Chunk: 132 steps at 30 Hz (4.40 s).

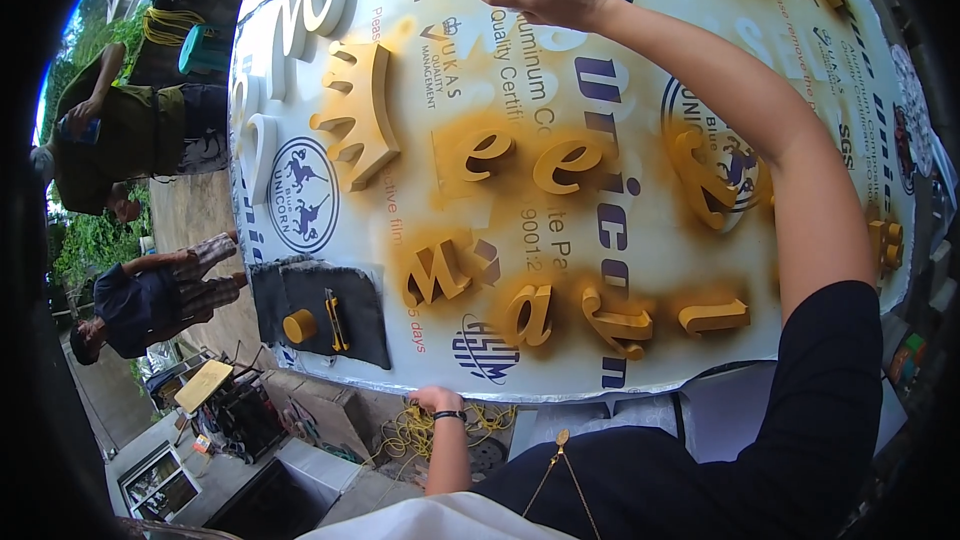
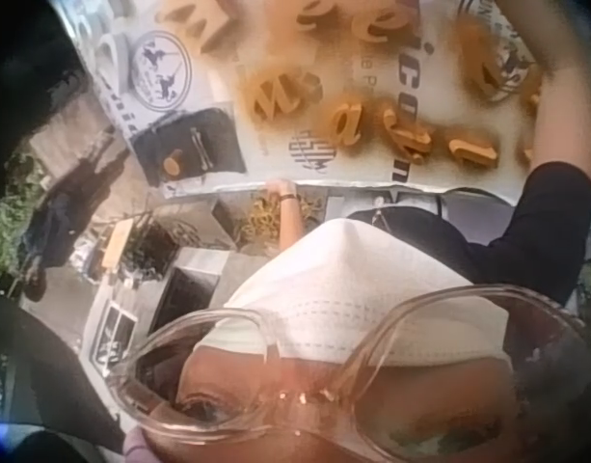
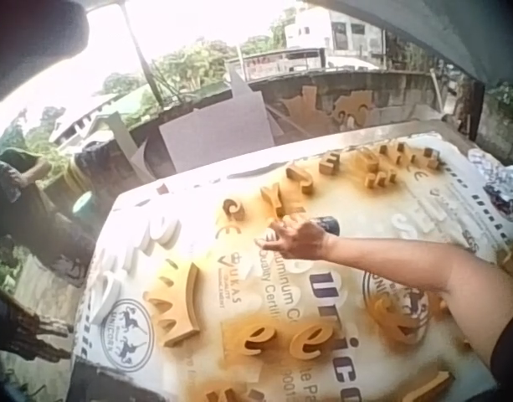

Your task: Spray painting 3D letters for a commercial sign on an assembly table.

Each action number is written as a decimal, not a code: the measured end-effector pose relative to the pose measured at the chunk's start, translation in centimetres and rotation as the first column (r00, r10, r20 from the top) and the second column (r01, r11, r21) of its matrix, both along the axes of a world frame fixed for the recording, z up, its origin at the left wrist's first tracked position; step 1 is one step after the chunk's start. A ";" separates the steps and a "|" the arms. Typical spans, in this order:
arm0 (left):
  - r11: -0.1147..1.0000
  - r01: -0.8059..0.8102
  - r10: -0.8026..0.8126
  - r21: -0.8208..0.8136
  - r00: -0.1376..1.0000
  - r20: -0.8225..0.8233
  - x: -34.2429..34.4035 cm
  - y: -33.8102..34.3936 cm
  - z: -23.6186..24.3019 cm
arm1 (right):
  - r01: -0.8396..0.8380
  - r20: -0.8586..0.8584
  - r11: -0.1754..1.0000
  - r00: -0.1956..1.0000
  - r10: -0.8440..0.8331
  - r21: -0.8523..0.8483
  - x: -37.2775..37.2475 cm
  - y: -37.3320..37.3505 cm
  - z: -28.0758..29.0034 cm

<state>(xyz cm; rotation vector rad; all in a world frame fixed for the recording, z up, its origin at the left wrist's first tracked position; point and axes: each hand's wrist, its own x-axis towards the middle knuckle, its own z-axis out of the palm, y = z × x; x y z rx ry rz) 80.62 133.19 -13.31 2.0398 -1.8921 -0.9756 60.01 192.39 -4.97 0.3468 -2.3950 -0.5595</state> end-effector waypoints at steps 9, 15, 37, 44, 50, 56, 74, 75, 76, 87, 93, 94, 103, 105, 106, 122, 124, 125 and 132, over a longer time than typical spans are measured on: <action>0.999 -0.020 0.020 0.041 1.000 -0.004 -0.1 0.6 0.6 | 0.048 0.080 0.998 0.996 -0.044 -0.047 1.2 -0.4 -0.6; 1.000 0.001 -0.001 0.023 1.000 -0.023 -0.2 1.1 0.9 | 0.094 0.094 0.994 0.992 -0.088 -0.059 1.7 -0.3 -0.8; 0.999 0.038 -0.038 0.023 0.999 -0.018 -0.2 1.6 1.3 | 0.035 -0.002 0.992 0.999 -0.035 -0.124 2.4 0.5 0.2; 0.999 0.036 -0.036 0.023 0.999 -0.010 -0.1 1.5 1.3 | 0.048 0.014 0.993 0.999 -0.047 -0.111 1.6 -1.5 0.5; 1.000 0.016 -0.016 0.001 1.000 0.007 0.1 0.5 0.5 | 0.104 -0.014 0.987 0.994 -0.106 -0.121 0.5 -2.7 0.0; 0.996 -0.061 0.061 0.071 0.998 0.002 0.3 -2.1 -1.5 | 0.093 -0.053 0.993 0.994 -0.096 -0.072 0.6 -3.7 0.7; 0.973 0.122 -0.088 0.194 0.981 -0.174 0.9 -1.2 -0.7 | -0.297 -0.435 -0.921 0.815 -0.383 0.253 36.3 -3.7 12.6; 0.957 0.129 -0.059 0.261 0.964 -0.260 1.2 -1.7 -0.5 | -0.431 -0.334 -0.779 0.728 -0.598 0.456 39.0 -3.2 10.2; 0.934 0.144 -0.025 0.326 0.939 -0.342 1.2 -2.3 -1.0 | -0.531 -0.188 -0.574 0.611 -0.769 0.623 39.9 -4.0 10.6; 0.848 0.000 0.155 0.530 0.956 -0.247 8.9 -7.7 0.3 | -0.581 -0.192 -0.763 0.814 -0.549 -0.283 57.8 -5.9 18.8; 0.855 0.098 0.066 0.510 0.953 -0.295 24.8 -1.9 1.3 | -0.534 -0.455 -0.842 0.733 -0.506 0.076 72.7 2.4 21.1; 0.863 -0.027 0.110 0.504 0.985 -0.134 27.6 0.0 1.2 | -0.577 -0.412 -0.793 0.781 -0.468 -0.193 73.6 0.0 22.2; 0.733 0.225 -0.297 0.642 0.955 0.005 38.4 12.8 3.6 | -0.572 -0.542 -0.687 0.785 -0.300 -0.449 86.7 3.5 26.0; 0.715 0.300 -0.327 0.632 0.942 -0.077 37.1 14.2 4.1 | -0.648 -0.427 -0.635 0.759 -0.492 -0.421 86.9 4.5 26.6; 0.716 0.349 -0.364 0.604 0.926 -0.103 36.6 16.2 5.4 | -0.714 -0.288 -0.556 0.689 -0.665 -0.425 87.3 5.6 27.2; 0.721 0.230 -0.280 0.654 0.960 -0.029 38.2 15.0 -1.1 | -0.571 -0.269 -0.494 0.788 -0.553 -0.656 84.3 3.4 28.9; 0.694 0.196 -0.282 0.693 0.959 0.011 39.4 15.5 -1.4 | -0.735 -0.178 -0.485 0.619 -0.765 -0.475 84.0 4.9 31.4; 0.715 0.227 -0.286 0.662 0.958 -0.019 39.6 16.4 -1.1 | -0.709 -0.257 -0.496 0.669 -0.697 -0.502 84.5 4.9 31.0; 0.712 0.252 -0.220 0.655 0.967 -0.133 37.7 21.3 1.3 | -0.549 -0.423 -0.776 0.811 -0.404 -0.312 86.9 9.7 26.8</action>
